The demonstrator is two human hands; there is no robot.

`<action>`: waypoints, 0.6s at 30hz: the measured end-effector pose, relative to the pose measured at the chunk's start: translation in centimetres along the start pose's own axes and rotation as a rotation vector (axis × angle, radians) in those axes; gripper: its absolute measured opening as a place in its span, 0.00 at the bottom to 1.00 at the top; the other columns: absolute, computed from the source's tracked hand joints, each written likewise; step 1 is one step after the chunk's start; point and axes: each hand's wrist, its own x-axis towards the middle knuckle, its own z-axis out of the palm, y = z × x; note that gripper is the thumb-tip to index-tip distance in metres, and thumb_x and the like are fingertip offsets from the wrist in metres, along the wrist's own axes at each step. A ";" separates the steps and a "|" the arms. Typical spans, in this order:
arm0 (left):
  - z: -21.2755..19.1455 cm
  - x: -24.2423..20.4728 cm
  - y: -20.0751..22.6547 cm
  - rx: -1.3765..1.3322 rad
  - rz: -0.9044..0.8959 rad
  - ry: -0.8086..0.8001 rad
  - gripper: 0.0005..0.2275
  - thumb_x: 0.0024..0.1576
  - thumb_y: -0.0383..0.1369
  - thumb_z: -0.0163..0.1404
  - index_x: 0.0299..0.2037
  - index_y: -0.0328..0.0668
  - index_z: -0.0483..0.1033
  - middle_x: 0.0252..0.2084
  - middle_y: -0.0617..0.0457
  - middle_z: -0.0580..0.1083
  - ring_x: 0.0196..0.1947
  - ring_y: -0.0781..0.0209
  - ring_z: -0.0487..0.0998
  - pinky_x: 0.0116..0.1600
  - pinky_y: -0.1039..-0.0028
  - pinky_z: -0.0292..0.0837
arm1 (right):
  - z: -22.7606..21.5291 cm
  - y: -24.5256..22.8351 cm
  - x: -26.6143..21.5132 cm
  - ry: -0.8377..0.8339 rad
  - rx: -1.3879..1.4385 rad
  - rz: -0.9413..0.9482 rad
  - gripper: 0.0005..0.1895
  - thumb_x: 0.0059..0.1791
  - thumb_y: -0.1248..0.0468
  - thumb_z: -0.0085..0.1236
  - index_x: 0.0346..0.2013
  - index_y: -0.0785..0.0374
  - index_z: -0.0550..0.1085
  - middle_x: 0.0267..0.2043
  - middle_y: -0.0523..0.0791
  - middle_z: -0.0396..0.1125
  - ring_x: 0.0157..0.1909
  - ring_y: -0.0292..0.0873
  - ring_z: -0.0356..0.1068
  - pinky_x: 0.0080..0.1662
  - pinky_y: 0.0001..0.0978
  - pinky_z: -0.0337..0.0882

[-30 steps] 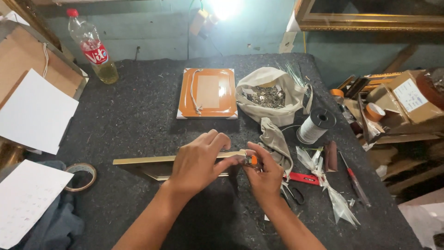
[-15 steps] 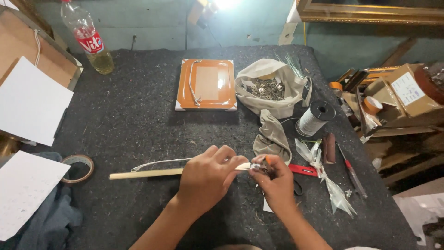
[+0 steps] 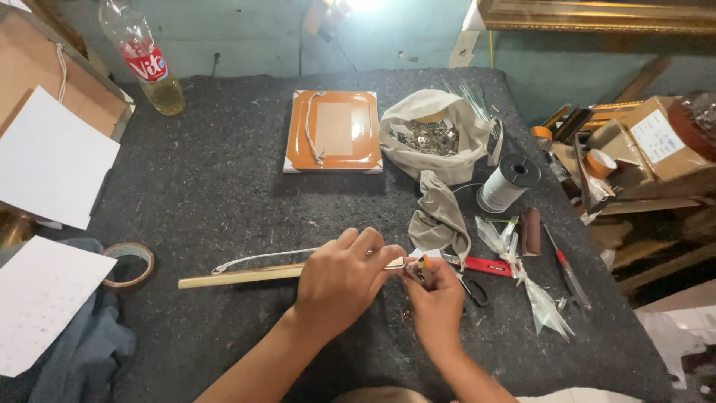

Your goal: Applying protective white strips to the edges of picture frames and trimming them with a utility knife

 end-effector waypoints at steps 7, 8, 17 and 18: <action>-0.3 -1.3 0.2 0.030 0.053 0.014 0.06 0.48 0.33 0.52 0.34 0.48 0.71 0.29 0.58 0.65 0.26 0.61 0.64 0.28 0.73 0.61 | -1.5 -4.8 0.7 -0.396 -0.078 0.195 0.17 0.44 0.64 0.46 0.47 0.57 0.60 0.20 0.41 0.51 0.12 0.34 0.48 0.16 0.26 0.53; -0.4 -1.4 0.4 0.049 0.047 0.036 0.04 0.48 0.31 0.50 0.32 0.50 0.70 0.28 0.59 0.65 0.24 0.62 0.64 0.27 0.74 0.60 | -1.8 -5.1 0.8 -0.421 -0.311 0.053 0.18 0.44 0.61 0.45 0.48 0.56 0.61 0.35 0.38 0.59 0.22 0.34 0.56 0.28 0.27 0.57; -0.3 -3.0 1.5 -0.026 -0.014 0.073 0.06 0.45 0.27 0.49 0.32 0.50 0.72 0.30 0.58 0.68 0.28 0.61 0.69 0.30 0.73 0.63 | -3.1 -7.4 1.2 -0.656 -0.883 -0.354 0.20 0.42 0.61 0.47 0.49 0.50 0.62 0.41 0.41 0.68 0.38 0.43 0.69 0.36 0.37 0.66; -0.3 -3.0 1.6 -0.036 -0.012 0.091 0.06 0.46 0.26 0.47 0.31 0.49 0.72 0.30 0.58 0.68 0.27 0.61 0.69 0.29 0.72 0.63 | -3.1 -7.5 1.2 -0.693 -0.894 -0.410 0.20 0.41 0.63 0.46 0.48 0.51 0.63 0.41 0.40 0.66 0.35 0.46 0.68 0.35 0.39 0.64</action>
